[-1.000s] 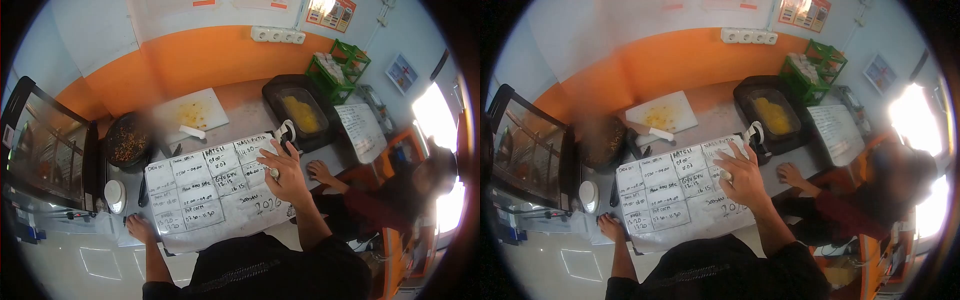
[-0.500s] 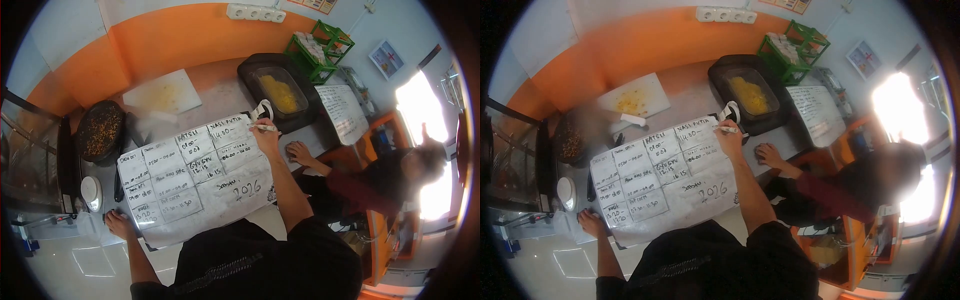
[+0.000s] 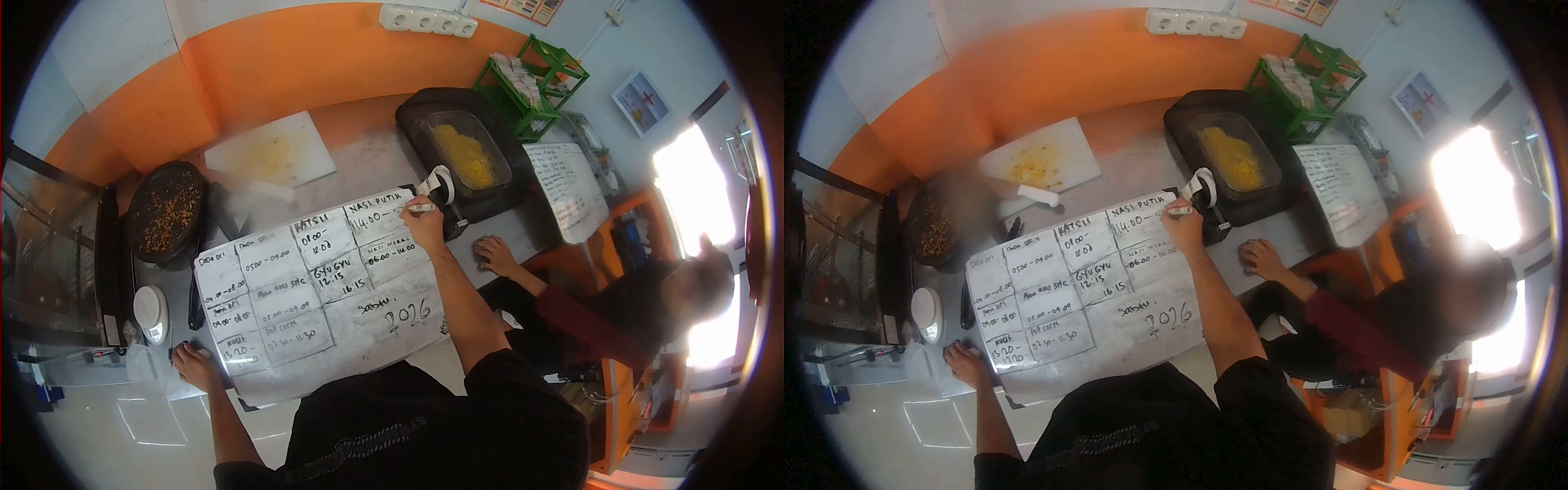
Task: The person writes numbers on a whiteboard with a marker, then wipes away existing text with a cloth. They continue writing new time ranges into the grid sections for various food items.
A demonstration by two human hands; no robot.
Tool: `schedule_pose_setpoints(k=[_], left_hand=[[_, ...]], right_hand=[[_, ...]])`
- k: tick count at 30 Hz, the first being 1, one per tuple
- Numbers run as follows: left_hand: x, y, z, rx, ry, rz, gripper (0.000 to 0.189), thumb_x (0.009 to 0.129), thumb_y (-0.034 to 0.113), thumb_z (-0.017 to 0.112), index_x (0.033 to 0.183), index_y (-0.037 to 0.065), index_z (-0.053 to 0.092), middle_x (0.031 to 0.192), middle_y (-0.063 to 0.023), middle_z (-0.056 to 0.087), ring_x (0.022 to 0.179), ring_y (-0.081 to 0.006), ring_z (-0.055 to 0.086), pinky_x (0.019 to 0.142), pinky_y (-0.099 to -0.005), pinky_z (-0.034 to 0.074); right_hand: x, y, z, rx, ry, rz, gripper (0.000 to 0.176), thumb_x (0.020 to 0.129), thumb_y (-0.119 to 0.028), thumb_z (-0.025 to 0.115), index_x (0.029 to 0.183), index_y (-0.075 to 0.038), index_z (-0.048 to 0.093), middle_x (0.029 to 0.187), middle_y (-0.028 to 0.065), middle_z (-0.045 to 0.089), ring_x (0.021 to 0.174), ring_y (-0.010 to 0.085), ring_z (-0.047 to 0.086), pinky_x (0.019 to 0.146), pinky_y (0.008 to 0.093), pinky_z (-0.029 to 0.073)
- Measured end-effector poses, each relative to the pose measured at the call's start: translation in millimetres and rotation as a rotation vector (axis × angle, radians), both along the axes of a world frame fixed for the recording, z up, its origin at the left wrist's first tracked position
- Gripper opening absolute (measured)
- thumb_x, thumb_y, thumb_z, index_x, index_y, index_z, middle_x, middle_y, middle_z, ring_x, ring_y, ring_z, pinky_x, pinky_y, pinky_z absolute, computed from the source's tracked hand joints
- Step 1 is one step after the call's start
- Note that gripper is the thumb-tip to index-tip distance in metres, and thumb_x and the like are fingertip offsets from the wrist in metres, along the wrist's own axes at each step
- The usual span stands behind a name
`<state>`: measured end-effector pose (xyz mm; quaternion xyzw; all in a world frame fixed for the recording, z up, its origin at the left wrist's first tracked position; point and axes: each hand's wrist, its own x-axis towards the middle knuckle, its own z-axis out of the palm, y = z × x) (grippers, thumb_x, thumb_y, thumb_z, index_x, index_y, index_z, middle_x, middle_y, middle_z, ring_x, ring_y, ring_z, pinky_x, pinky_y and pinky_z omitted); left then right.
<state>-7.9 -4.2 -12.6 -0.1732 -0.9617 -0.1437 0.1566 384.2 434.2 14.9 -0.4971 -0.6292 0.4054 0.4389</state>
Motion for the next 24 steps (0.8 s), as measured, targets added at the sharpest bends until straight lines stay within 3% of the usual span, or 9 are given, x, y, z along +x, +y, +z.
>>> schedule_pose_setpoints(k=[6,8,18,24], left_hand=[[-1,1,-1,-0.004,-0.028,0.022,0.040,0.100,0.037,0.034,0.112,0.006,0.056,0.122,-0.0109,0.054,0.115,-0.0327,0.051,0.087,-0.0509,0.042],[0,0,-2,0.008,-0.008,0.013,0.039,0.100,0.037,0.035,0.111,0.006,0.056,0.122,-0.0107,0.054,0.115,-0.0326,0.051,0.086,-0.0510,0.042],[2,3,4,-0.009,-0.058,0.035,0.036,0.099,0.034,0.037,0.112,0.007,0.057,0.120,-0.0089,0.055,0.115,-0.0300,0.051,0.090,-0.0480,0.040],[2,3,4,-0.015,-0.027,0.036,0.037,0.100,0.035,0.036,0.112,0.008,0.057,0.121,-0.0078,0.055,0.116,-0.0292,0.051,0.090,-0.0476,0.040]], right_hand=[[-1,2,-6,0.058,-0.025,-0.035,0.012,0.075,-0.005,0.070,0.084,-0.004,0.062,0.071,0.0061,0.064,0.069,0.0137,0.061,0.065,0.0292,0.050],[0,-1,-1,0.125,-0.149,-0.015,0.013,0.076,-0.001,0.068,0.083,-0.002,0.057,0.067,0.0064,0.063,0.057,0.0114,0.062,0.052,0.0265,0.048],[-1,2,-4,0.143,-0.068,-0.085,0.014,0.075,-0.001,0.069,0.083,-0.002,0.057,0.066,0.0064,0.063,0.055,0.0119,0.061,0.051,0.0273,0.048],[-2,-6,14,0.140,-0.134,-0.111,0.012,0.074,-0.005,0.068,0.081,-0.003,0.059,0.069,0.0071,0.062,0.065,0.0149,0.061,0.063,0.0301,0.050]])
